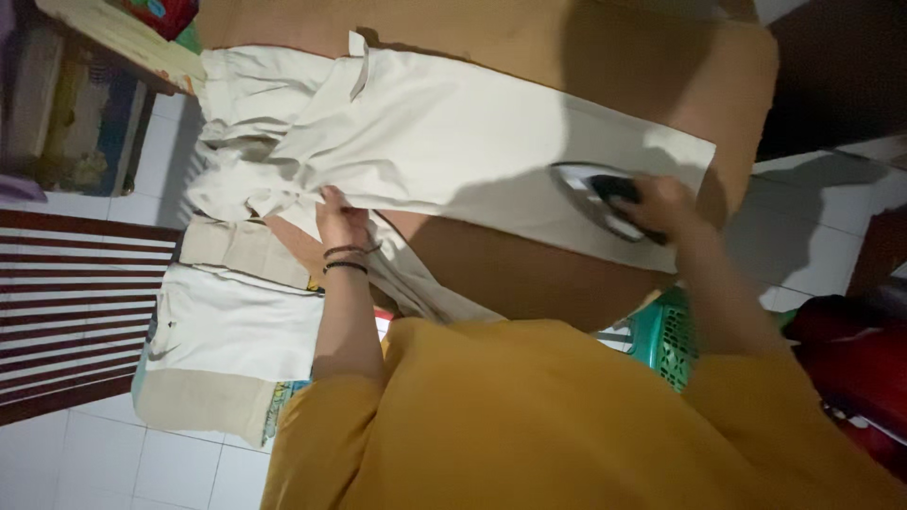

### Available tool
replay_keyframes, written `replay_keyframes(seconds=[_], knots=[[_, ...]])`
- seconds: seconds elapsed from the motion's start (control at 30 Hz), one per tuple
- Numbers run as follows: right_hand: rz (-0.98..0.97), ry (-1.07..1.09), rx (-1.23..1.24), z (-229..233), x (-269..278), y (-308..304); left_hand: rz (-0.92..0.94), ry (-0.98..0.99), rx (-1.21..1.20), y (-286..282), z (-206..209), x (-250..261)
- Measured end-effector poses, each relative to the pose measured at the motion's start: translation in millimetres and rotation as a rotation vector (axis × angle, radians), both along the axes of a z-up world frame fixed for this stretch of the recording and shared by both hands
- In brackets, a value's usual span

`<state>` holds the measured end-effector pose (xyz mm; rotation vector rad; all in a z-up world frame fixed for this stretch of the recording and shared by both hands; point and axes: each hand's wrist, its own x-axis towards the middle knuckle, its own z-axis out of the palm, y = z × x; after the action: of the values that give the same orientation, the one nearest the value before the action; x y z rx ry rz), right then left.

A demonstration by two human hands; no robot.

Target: The person irons a white garment on a makeshift ironing board. They repeatedly smooth the fabric with one hand while moving the iron with the other, repositioning the garment several times to cover different areas.

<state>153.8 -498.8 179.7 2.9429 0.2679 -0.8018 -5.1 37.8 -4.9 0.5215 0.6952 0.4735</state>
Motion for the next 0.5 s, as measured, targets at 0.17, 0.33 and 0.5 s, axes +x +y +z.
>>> replay_keyframes(seconds=[0.17,0.33,0.5], knots=[[0.467,0.075,0.055,-10.8,-15.7,187.1,-0.085,-0.056,0.145,13.0,30.4,-2.5],[0.608,-0.157,0.283,-43.2,-27.7,285.5,-0.076,-0.112,0.116,24.2,6.3,-1.6],[0.191,0.143,0.322,-35.6,-26.2,189.9,-0.01,0.051,0.129,34.2,-21.8,-0.2]])
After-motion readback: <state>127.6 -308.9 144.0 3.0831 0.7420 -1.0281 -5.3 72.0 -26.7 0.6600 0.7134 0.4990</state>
